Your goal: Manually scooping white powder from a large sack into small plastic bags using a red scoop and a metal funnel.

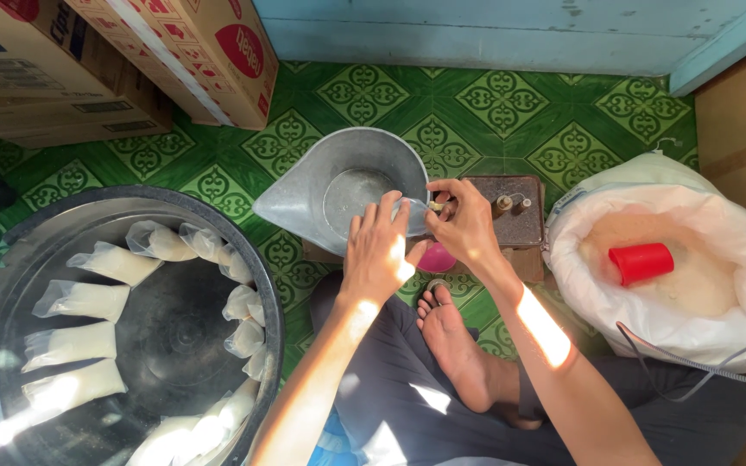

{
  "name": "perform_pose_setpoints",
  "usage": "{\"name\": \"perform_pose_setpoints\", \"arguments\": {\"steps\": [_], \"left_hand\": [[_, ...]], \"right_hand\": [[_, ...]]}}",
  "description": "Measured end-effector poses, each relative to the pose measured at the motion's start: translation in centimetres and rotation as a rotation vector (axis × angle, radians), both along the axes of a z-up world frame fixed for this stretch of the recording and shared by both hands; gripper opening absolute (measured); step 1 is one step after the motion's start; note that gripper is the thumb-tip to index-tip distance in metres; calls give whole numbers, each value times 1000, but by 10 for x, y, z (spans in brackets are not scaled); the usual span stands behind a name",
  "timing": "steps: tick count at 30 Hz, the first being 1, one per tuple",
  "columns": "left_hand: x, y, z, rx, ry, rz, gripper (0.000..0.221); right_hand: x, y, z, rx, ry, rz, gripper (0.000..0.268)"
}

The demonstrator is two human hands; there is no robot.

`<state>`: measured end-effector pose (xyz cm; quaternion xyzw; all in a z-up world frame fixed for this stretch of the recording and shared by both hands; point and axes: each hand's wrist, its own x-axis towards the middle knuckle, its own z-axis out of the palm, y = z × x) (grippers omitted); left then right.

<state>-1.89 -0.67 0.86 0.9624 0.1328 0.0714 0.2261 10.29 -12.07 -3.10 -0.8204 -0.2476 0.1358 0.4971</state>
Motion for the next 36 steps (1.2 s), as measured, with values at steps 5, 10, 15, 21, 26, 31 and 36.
{"name": "perform_pose_setpoints", "arguments": {"steps": [5,10,15,21,26,31,36], "left_hand": [[-1,-1,-3,3,-54,-10,58],[-7,1,12,30,-75,-37,41],[-7,3,15,153,-8,-25,27],[-6,4,13,183,6,-42,16],[-6,2,5,159,-1,-61,12],[-8,1,0,157,-36,-75,9],[-8,3,-7,177,-40,-71,9]], "right_hand": [[1,-2,5,-29,63,0,36],[2,-1,8,-41,84,6,36],[-3,1,12,-44,51,22,32],[2,8,20,-191,-124,79,30],[4,17,23,-333,-158,97,23],[4,25,17,-451,-180,112,12],[-3,25,32,-422,-88,64,21]]}}
